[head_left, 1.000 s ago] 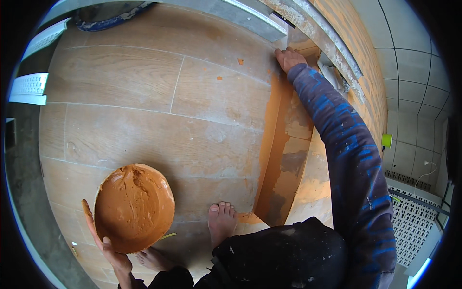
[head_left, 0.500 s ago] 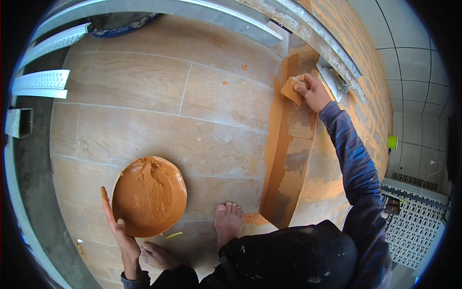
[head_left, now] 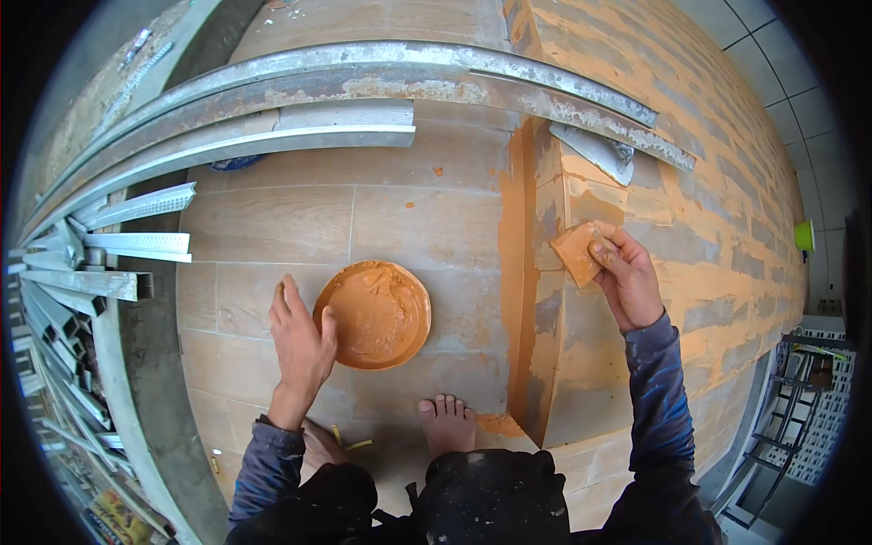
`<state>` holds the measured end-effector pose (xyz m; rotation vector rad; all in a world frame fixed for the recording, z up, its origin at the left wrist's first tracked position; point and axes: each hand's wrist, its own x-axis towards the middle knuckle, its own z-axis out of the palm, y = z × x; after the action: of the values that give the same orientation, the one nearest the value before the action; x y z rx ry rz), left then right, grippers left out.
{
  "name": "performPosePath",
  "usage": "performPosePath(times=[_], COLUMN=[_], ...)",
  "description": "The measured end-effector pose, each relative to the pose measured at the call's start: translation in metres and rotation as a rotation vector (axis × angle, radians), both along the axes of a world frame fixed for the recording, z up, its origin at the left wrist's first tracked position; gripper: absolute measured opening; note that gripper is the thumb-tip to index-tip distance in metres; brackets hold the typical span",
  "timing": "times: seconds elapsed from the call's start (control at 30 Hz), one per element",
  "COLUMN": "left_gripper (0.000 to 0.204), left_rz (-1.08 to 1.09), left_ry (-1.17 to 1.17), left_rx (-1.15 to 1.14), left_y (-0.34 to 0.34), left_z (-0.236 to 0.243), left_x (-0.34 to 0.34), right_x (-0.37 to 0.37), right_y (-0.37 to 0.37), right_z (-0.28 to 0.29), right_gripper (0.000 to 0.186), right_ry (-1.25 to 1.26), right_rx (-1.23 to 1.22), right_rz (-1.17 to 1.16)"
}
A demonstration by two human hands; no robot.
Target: The person applies a terracotta-colored paste to the joints and edges of stairs using a small hand tool while holding a bowl of the substance.
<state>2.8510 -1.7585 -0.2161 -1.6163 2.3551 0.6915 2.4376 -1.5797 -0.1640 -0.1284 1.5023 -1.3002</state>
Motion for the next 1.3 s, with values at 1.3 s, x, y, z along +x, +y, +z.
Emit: performPosePath(times=[1.3], left_gripper=[0.033], left_rz=[-0.615], left_ry=[0.723], left_rx=[0.371], left_y=[-0.038], left_z=[-0.221], left_x=[-0.323], right_x=[0.102], right_y=[0.012], right_z=[0.012], right_gripper=[0.037], right_ry=[0.111], right_rx=[0.191], right_rz=[-0.513])
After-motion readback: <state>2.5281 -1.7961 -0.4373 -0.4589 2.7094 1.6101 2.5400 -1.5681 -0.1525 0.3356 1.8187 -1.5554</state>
